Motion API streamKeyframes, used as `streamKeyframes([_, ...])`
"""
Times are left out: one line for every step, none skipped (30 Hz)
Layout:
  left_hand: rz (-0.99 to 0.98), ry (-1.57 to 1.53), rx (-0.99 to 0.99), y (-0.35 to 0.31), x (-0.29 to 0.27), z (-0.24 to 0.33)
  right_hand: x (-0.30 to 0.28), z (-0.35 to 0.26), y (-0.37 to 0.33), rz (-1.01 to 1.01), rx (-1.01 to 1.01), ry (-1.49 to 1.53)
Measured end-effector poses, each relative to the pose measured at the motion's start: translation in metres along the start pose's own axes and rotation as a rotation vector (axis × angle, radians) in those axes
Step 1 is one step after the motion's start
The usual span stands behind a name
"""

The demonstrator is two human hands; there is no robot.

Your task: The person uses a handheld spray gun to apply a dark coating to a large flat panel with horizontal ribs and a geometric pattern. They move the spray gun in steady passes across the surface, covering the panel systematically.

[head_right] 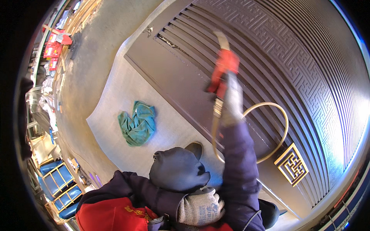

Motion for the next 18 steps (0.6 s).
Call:
streamKeyframes([-0.051,0.012,0.047,0.000,-0.007,-0.002,-0.032,-0.022,-0.036,0.154,-0.148,-0.002])
streamKeyframes([-0.037,0.011,0.090,-0.001,-0.017,-0.003,-0.065,-0.048,-0.080,0.255,-0.237,-0.103])
streamKeyframes([-0.029,0.004,0.141,-0.003,-0.024,-0.002,-0.095,-0.072,-0.125,0.363,-0.289,-0.189])
streamKeyframes([-0.034,0.003,0.174,-0.001,-0.029,-0.004,-0.122,-0.096,-0.167,0.475,-0.386,-0.289])
streamKeyframes([-0.065,-0.012,0.155,0.002,-0.032,-0.003,-0.148,-0.103,-0.220,0.739,-0.361,-0.233])
streamKeyframes([-0.040,0.008,0.182,0.003,-0.035,-0.001,-0.168,-0.106,-0.267,0.949,-0.356,-0.048])
streamKeyframes([-0.062,0.017,0.206,0.005,-0.034,-0.002,-0.170,-0.102,-0.306,0.935,-0.274,0.052])
streamKeyframes([-0.074,0.006,0.222,0.007,-0.033,-0.002,-0.168,-0.090,-0.332,0.898,-0.092,0.050])
streamKeyframes([-0.057,-0.003,0.237,0.008,-0.034,0.001,-0.167,-0.073,-0.347,0.929,-0.123,0.095])
streamKeyframes([-0.055,-0.010,0.246,0.010,-0.034,0.002,-0.154,-0.059,-0.367,0.946,0.099,-0.042])
streamKeyframes([-0.071,-0.025,0.258,0.012,-0.033,0.002,-0.139,-0.042,-0.376,0.950,0.147,-0.003])
streamKeyframes([-0.086,0.010,0.256,0.013,-0.033,0.005,-0.127,-0.037,-0.380,0.953,0.175,0.021])
streamKeyframes([-0.082,0.011,0.251,0.013,-0.033,0.005,-0.112,-0.031,-0.373,0.869,0.193,0.112])
streamKeyframes([-0.081,0.014,0.247,0.012,-0.034,0.006,-0.101,-0.032,-0.365,0.878,0.183,0.023])
streamKeyframes([-0.084,0.011,0.234,0.012,-0.034,0.005,-0.091,-0.035,-0.349,0.796,0.124,-0.014])
streamKeyframes([-0.125,-0.015,0.225,0.013,-0.033,0.007,-0.077,-0.040,-0.333,0.654,0.133,-0.015])
streamKeyframes([-0.109,0.010,0.230,0.012,-0.033,0.009,-0.073,-0.037,-0.316,0.699,0.150,0.008])
streamKeyframes([-0.118,0.020,0.234,0.011,-0.032,0.012,-0.068,-0.033,-0.303,0.718,0.228,-0.038])
Point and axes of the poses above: each hand's wrist, its own y-axis towards the middle knuckle, its own x-axis out of the palm, z = x × y, the point moved 5 cm from there along y, towards the middle knuckle, and after that the axes turned 12 degrees about -z, right-handed, at the moved point
